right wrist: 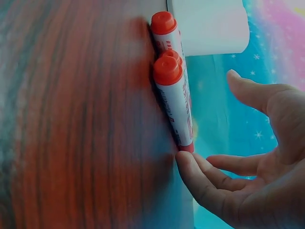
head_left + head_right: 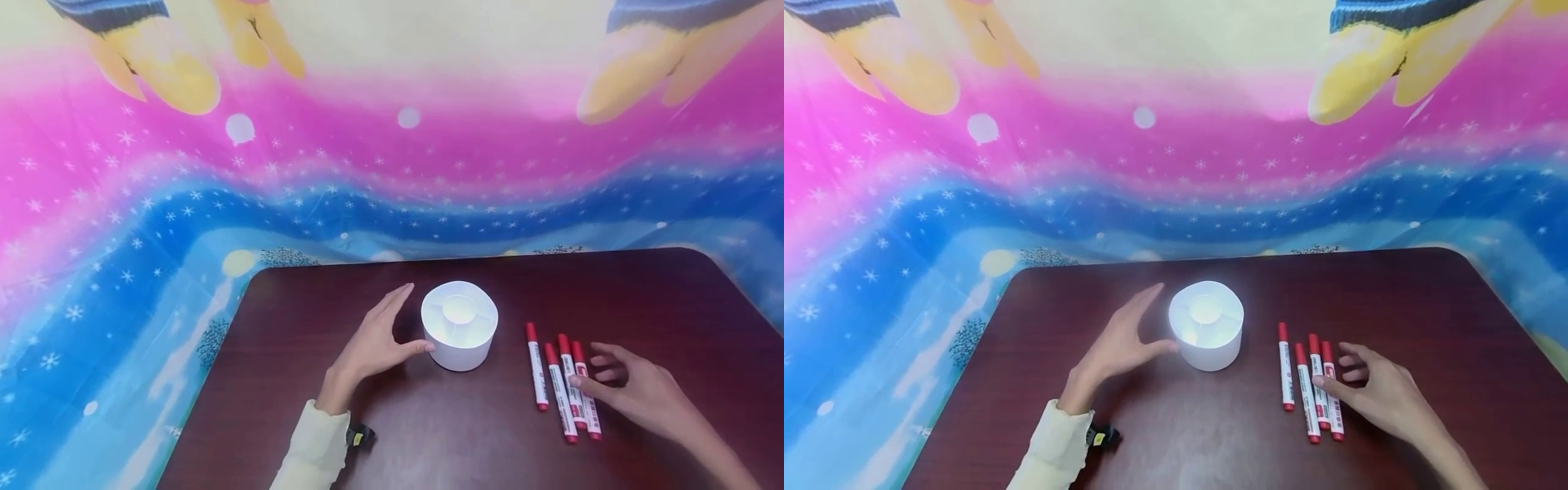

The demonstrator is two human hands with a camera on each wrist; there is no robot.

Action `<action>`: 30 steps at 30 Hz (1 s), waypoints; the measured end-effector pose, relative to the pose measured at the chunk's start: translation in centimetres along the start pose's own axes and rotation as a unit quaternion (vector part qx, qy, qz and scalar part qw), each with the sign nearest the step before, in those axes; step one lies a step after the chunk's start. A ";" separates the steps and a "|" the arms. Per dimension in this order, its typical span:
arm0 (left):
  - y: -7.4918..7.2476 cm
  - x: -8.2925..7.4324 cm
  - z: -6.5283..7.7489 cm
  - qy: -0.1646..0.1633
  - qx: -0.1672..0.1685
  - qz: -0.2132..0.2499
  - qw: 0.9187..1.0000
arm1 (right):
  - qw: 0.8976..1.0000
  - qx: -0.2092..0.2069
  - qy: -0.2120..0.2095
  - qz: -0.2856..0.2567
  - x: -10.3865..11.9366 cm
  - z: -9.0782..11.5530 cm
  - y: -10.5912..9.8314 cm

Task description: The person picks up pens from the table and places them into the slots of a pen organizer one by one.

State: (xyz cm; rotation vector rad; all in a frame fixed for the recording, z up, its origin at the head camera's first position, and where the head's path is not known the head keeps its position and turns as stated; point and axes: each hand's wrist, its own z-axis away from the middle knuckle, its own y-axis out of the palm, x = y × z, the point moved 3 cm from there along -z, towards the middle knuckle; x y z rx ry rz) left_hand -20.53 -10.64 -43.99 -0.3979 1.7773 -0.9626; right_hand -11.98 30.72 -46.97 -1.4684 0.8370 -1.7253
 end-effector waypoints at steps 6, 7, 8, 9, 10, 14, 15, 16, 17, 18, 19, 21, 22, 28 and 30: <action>0.3 -0.1 -0.4 0.001 0.008 0.018 1.000 | 1.000 0.000 0.000 -0.001 -0.1 0.1 0.0; 0.4 0.0 -0.5 0.001 0.009 0.022 1.000 | 1.000 -0.001 0.001 0.000 -0.2 0.1 0.1; 0.6 0.0 -0.5 -0.001 0.011 0.027 1.000 | 1.000 -0.003 0.001 0.002 -0.2 0.1 0.1; 0.7 0.1 -0.5 -0.001 0.012 0.034 0.999 | 1.000 -0.002 0.003 0.001 -0.3 0.1 0.1; 0.8 0.1 -0.5 0.000 0.013 0.041 0.999 | 1.000 -0.001 0.005 0.000 -0.4 0.1 0.2; 1.4 0.4 -0.7 0.006 0.018 0.078 0.997 | 1.000 0.004 0.012 -0.007 -0.5 0.1 0.3; 1.5 0.3 -0.7 0.008 0.020 0.086 0.996 | 1.000 0.006 0.014 -0.010 -0.6 0.0 0.3; 1.6 0.3 -0.7 0.008 0.022 0.090 0.996 | 1.000 0.009 0.014 -0.013 -0.6 0.0 0.3; 1.6 0.3 -0.7 0.009 0.022 0.094 0.995 | 1.000 0.011 0.016 -0.016 -0.6 -0.1 0.3; 1.7 0.3 -0.7 0.008 0.021 0.096 0.995 | 0.999 0.014 0.020 -0.021 -0.6 -0.2 0.3; 1.7 0.2 -0.8 0.008 0.020 0.098 0.995 | 0.999 0.017 0.026 -0.025 -0.6 -0.3 0.3; 1.8 0.2 -0.8 0.007 0.019 0.103 0.994 | 0.998 0.027 0.036 -0.035 -0.5 -0.5 0.4; 1.9 0.2 -0.7 0.008 0.018 0.105 0.994 | 0.998 0.031 0.040 -0.039 -0.5 -0.6 0.5; 2.3 -0.1 -0.7 0.015 0.021 0.128 0.991 | 0.995 0.049 0.063 -0.063 -0.7 -0.9 0.8; 2.4 -0.2 -0.7 0.017 0.022 0.129 0.991 | 0.994 0.053 0.067 -0.068 -0.8 -1.0 0.9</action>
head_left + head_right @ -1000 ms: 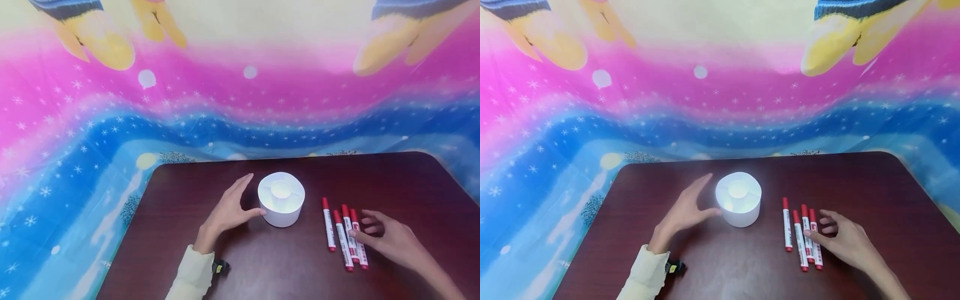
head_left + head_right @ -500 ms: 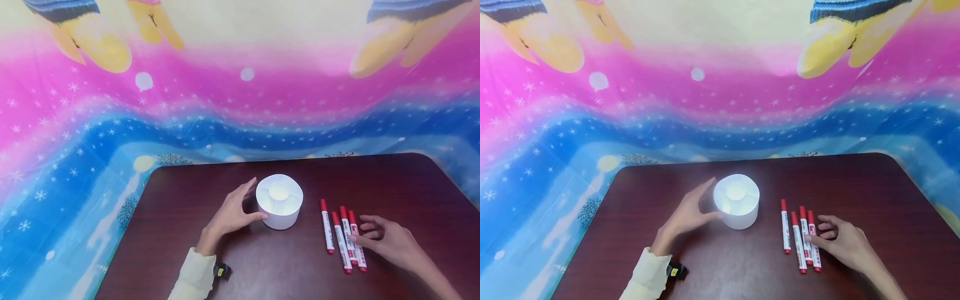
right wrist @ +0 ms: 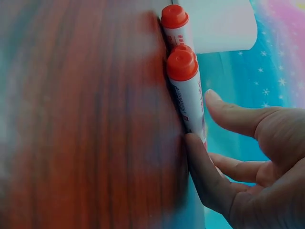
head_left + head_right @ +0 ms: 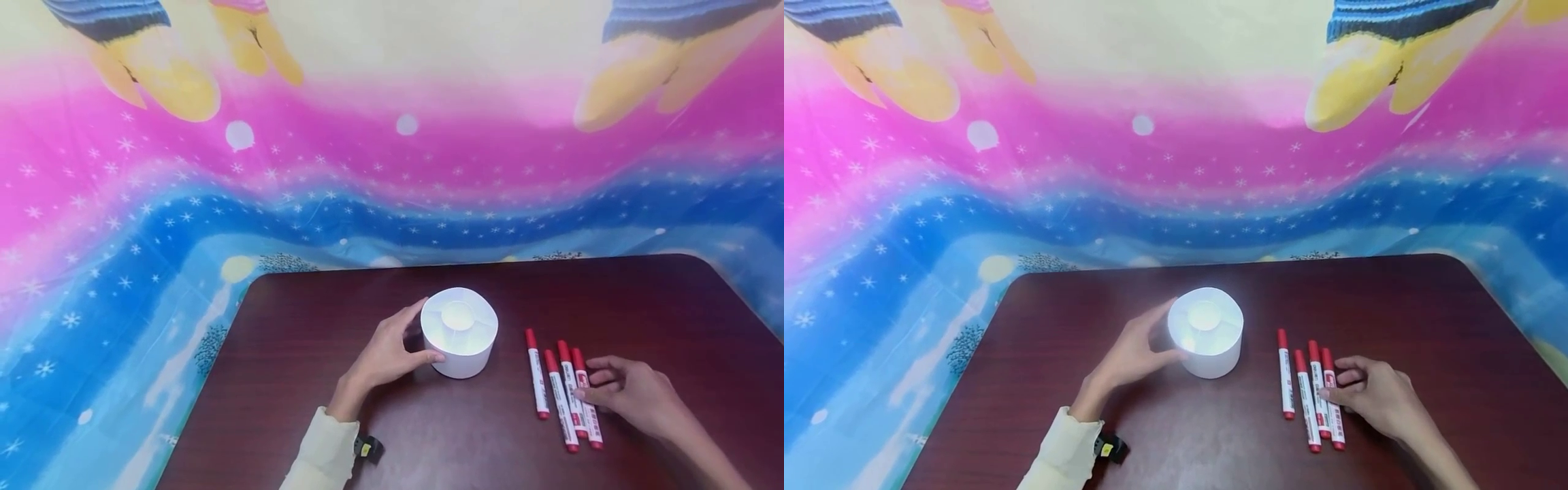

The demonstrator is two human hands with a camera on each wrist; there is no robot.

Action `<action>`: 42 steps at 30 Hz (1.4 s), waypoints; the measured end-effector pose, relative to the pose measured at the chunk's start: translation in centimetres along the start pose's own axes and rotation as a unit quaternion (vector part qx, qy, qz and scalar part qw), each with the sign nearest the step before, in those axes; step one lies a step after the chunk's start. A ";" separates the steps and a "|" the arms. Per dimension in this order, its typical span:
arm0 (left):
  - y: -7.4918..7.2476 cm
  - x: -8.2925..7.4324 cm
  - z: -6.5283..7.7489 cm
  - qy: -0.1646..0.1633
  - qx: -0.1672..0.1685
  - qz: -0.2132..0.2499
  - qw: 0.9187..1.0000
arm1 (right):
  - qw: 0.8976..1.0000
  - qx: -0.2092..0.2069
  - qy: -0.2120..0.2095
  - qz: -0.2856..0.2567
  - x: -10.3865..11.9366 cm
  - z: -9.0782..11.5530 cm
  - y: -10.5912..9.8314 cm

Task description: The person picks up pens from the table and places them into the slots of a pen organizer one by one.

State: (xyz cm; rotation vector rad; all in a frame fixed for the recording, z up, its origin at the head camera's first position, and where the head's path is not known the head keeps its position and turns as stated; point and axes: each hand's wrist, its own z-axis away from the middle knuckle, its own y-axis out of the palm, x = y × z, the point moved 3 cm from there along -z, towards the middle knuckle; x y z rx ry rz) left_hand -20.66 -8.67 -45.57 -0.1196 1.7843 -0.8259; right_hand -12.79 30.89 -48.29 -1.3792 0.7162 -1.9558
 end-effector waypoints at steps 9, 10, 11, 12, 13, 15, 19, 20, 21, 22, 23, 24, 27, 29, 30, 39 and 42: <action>0.2 0.0 -0.2 -0.002 -0.003 0.003 1.000 | 0.995 0.036 -0.005 -0.091 -0.3 -0.4 0.2; 0.2 0.1 -0.2 -0.002 -0.003 0.004 1.000 | 0.994 0.041 -0.003 -0.099 -0.3 -0.4 0.2; 0.2 0.1 -0.2 -0.002 -0.003 0.004 1.000 | 0.993 0.047 -0.005 -0.104 -0.3 -0.4 0.1; 0.2 0.1 -0.2 -0.003 -0.003 0.006 1.000 | 0.993 0.051 -0.002 -0.109 -0.3 -0.5 0.0; 0.2 0.1 -0.2 -0.003 -0.003 0.007 1.000 | 0.992 0.055 -0.003 -0.113 -0.2 -0.5 -0.1; 0.2 0.2 -0.2 -0.003 -0.004 0.006 1.000 | 0.991 0.060 -0.004 -0.117 0.0 -0.4 -0.4; 0.2 0.1 -0.2 -0.002 -0.004 0.002 1.000 | 0.990 0.058 -0.027 -0.127 0.9 -0.3 -1.4; 0.2 0.1 -0.2 -0.001 -0.004 0.001 1.000 | 0.989 0.055 -0.033 -0.132 1.2 -0.3 -1.7; 0.2 0.1 -0.3 -0.002 -0.004 0.000 1.000 | 0.988 0.053 -0.042 -0.136 1.6 -0.2 -1.9; 0.2 0.1 -0.3 -0.002 -0.003 0.000 1.000 | 0.988 0.050 -0.048 -0.137 1.9 -0.2 -2.1; 0.2 0.1 -0.3 -0.002 -0.004 -0.001 1.000 | 0.988 0.045 -0.055 -0.137 2.3 -0.2 -2.3; 0.2 0.1 -0.3 -0.004 -0.004 -0.001 1.000 | 0.988 0.041 -0.061 -0.138 2.7 -0.1 -2.4; 0.2 0.2 -0.2 -0.004 -0.004 -0.001 1.000 | 0.986 0.034 -0.079 -0.141 3.8 -0.1 -2.6; 0.1 0.2 -0.2 -0.001 -0.003 -0.001 1.000 | 0.985 0.029 -0.091 -0.147 4.4 0.0 -2.6; 0.0 0.2 -0.2 -0.001 -0.006 -0.004 1.000 | 0.983 0.028 -0.095 -0.151 4.7 0.0 -2.6; -0.8 0.3 0.0 -0.004 -0.023 0.017 1.000 | 0.979 0.007 -0.122 -0.166 7.4 -0.1 -2.8; -0.8 0.1 0.0 -0.007 -0.016 0.015 1.000 | 0.975 0.001 -0.136 -0.175 8.5 -0.2 -2.9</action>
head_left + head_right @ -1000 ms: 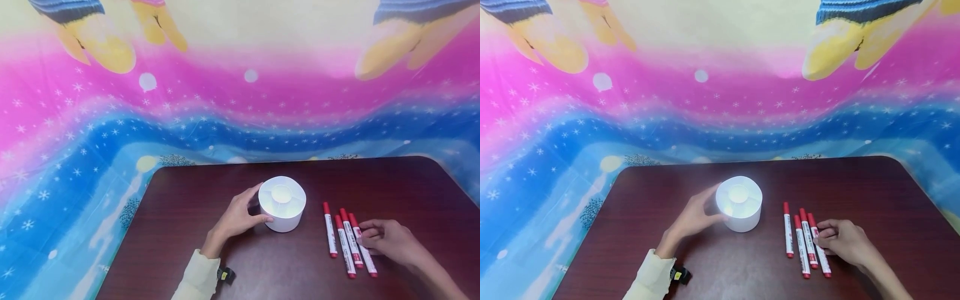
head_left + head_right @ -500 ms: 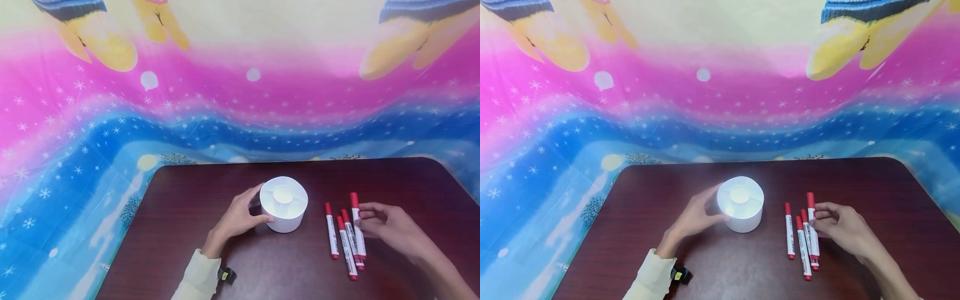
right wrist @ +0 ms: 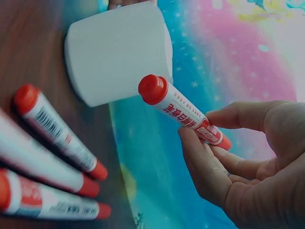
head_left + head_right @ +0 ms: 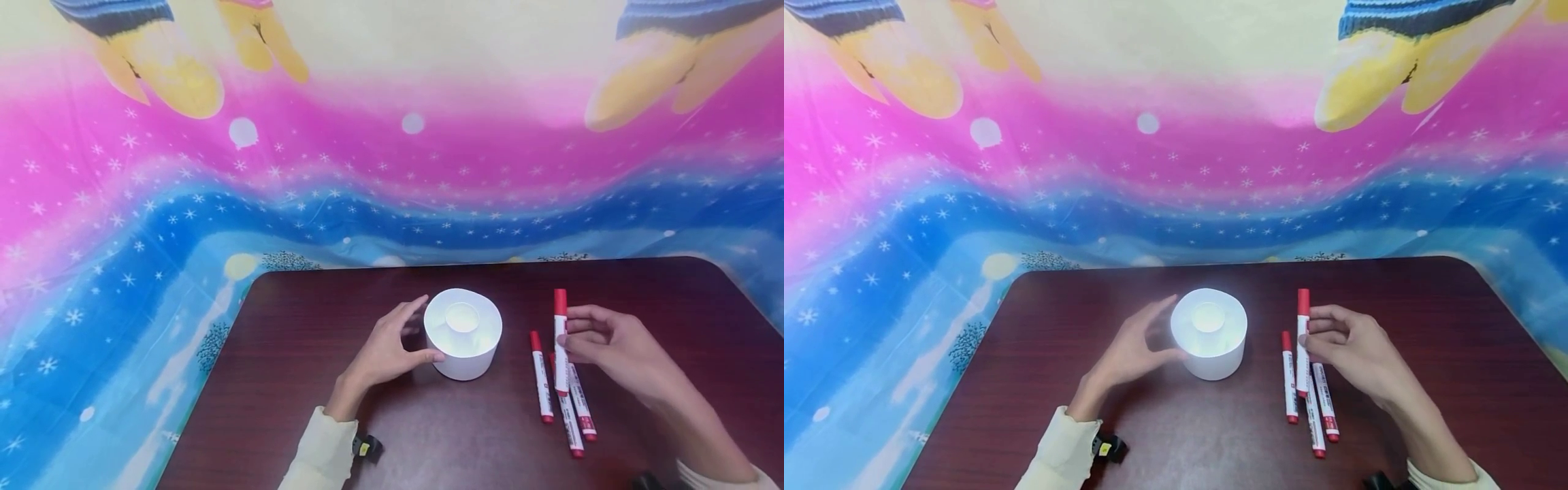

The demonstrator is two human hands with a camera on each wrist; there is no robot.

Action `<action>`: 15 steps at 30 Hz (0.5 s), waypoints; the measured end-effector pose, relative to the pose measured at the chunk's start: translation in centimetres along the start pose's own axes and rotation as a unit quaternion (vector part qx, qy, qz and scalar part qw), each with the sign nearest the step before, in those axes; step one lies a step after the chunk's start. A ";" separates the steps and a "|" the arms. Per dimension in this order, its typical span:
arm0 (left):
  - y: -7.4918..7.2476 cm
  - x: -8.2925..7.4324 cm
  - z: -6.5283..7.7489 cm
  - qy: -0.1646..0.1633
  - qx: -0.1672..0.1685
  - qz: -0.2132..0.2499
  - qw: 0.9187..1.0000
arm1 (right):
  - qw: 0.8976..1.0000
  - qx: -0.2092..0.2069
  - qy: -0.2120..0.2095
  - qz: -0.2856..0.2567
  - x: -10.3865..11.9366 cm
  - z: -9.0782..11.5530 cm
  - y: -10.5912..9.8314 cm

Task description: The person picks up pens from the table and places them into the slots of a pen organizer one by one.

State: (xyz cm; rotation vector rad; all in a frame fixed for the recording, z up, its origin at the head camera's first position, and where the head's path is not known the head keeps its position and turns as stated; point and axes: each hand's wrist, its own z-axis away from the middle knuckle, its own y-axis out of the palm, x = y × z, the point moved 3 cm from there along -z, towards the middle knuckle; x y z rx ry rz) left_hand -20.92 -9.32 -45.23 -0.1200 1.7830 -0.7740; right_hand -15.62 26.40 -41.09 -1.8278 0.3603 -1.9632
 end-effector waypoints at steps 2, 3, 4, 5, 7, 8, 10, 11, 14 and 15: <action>0.0 -0.1 0.0 -0.003 0.003 0.000 1.000 | 1.000 -0.001 -0.007 -0.006 0.6 -0.2 0.2; 0.0 -0.2 0.1 -0.005 0.003 0.001 1.000 | 1.000 -0.002 -0.008 -0.007 0.9 -0.3 0.2; 0.1 -0.2 0.1 -0.006 0.004 0.001 1.000 | 1.000 -0.001 -0.010 -0.011 1.2 -0.4 0.3; 0.1 -0.2 0.1 -0.008 0.004 0.000 1.000 | 1.000 -0.002 -0.011 -0.010 1.5 -0.5 0.3; 0.1 -0.2 0.1 -0.007 0.004 -0.001 1.000 | 1.000 -0.004 -0.014 -0.010 2.0 -0.6 0.3; 0.1 -0.2 0.1 -0.006 0.003 -0.002 1.000 | 1.000 -0.005 -0.015 -0.010 2.2 -0.7 0.3; 0.2 -0.1 0.0 -0.003 0.003 -0.004 1.000 | 1.000 -0.006 -0.023 -0.015 2.6 -0.9 0.4; 0.2 -0.1 0.0 -0.001 0.002 -0.006 1.000 | 1.000 -0.007 -0.026 -0.017 2.8 -1.0 0.4; 0.2 -0.1 0.0 0.004 0.001 -0.006 1.000 | 0.999 -0.008 -0.029 -0.025 3.2 -1.2 0.6; 0.2 -0.1 0.0 0.005 0.001 -0.006 1.000 | 0.999 -0.009 -0.030 -0.029 3.4 -1.3 0.6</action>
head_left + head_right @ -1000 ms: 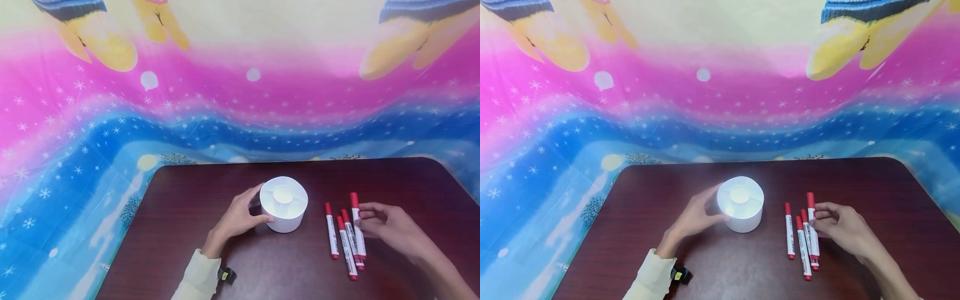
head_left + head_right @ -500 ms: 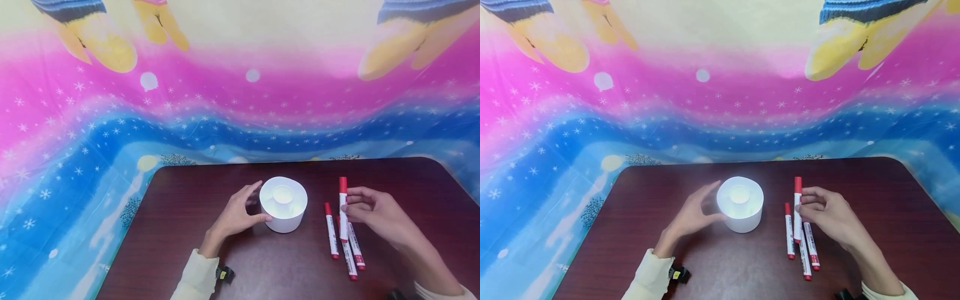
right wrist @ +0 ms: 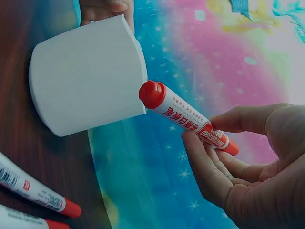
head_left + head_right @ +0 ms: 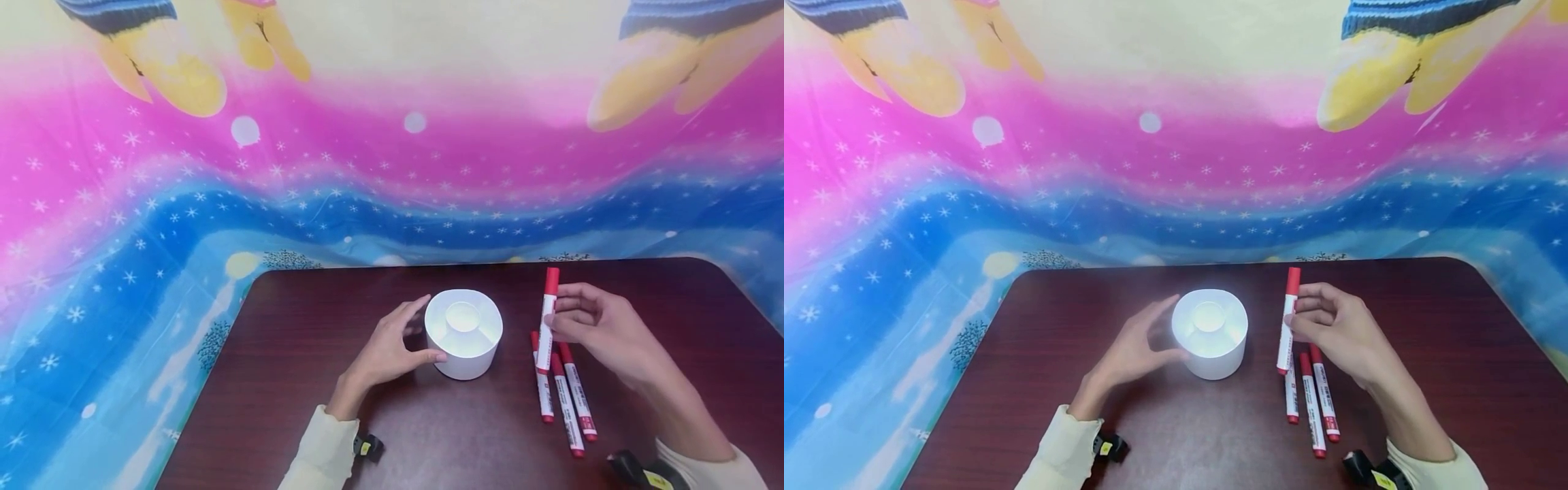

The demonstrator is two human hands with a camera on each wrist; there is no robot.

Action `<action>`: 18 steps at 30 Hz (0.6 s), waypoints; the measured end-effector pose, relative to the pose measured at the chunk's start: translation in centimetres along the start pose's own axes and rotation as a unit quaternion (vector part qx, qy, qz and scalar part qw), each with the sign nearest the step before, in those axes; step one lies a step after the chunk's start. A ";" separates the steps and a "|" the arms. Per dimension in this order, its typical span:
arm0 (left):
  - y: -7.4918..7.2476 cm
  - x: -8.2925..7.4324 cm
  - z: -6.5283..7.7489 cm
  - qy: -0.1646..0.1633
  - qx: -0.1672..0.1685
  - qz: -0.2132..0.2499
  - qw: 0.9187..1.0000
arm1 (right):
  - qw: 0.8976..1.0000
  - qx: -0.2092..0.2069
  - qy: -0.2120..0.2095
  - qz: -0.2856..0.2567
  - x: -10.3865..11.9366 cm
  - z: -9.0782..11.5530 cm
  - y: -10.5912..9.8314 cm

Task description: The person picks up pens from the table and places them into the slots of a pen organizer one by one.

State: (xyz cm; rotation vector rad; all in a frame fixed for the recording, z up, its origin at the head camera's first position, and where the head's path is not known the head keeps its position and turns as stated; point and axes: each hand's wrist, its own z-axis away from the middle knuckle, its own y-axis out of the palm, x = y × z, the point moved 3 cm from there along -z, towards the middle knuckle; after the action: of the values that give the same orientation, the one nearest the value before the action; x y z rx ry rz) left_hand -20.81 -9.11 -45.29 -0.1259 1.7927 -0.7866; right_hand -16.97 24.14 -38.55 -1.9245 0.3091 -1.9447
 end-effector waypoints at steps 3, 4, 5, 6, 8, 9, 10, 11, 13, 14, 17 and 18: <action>0.0 -0.1 0.0 0.000 -0.001 0.003 1.000 | 1.000 -0.003 -0.004 -0.013 0.3 -0.3 0.1; 0.0 -0.1 0.0 0.001 -0.001 0.005 1.000 | 1.000 -0.003 -0.006 -0.019 0.4 -0.4 0.2; 0.1 -0.1 0.0 0.002 -0.001 0.007 1.000 | 1.000 -0.005 -0.009 -0.024 0.5 -0.5 0.2; 0.1 -0.2 -0.1 0.003 -0.001 0.009 1.000 | 0.999 -0.005 -0.013 -0.030 0.6 -0.5 0.2; 0.3 -0.2 -0.1 0.006 0.001 0.013 1.000 | 0.999 -0.009 -0.021 -0.040 0.7 -0.7 0.3; 0.3 -0.2 -0.1 0.006 0.003 0.015 1.000 | 0.999 -0.011 -0.025 -0.043 0.8 -0.7 0.3; 0.4 -0.1 -0.1 0.006 0.005 0.016 1.000 | 0.998 -0.013 -0.029 -0.046 0.8 -0.8 0.3; 0.5 -0.1 -0.2 0.005 0.007 0.019 1.000 | 0.998 -0.014 -0.033 -0.050 0.9 -0.8 0.4; 0.6 0.0 -0.2 0.005 0.009 0.024 1.000 | 0.998 -0.018 -0.037 -0.054 1.0 -1.0 0.4; 0.6 0.0 -0.2 0.003 0.009 0.027 1.000 | 0.998 -0.019 -0.038 -0.054 1.1 -1.0 0.5; 0.7 0.0 -0.2 0.004 0.008 0.036 0.999 | 0.997 -0.021 -0.036 -0.061 1.3 -1.2 0.6; 0.7 0.0 -0.2 0.005 0.008 0.038 0.999 | 0.997 -0.021 -0.034 -0.063 1.4 -1.3 0.6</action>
State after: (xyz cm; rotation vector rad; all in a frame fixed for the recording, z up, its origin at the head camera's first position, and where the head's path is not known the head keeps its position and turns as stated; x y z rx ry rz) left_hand -20.83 -8.46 -45.67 -0.0431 1.7904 -0.7483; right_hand -18.16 22.88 -37.57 -2.0794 0.2170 -1.9589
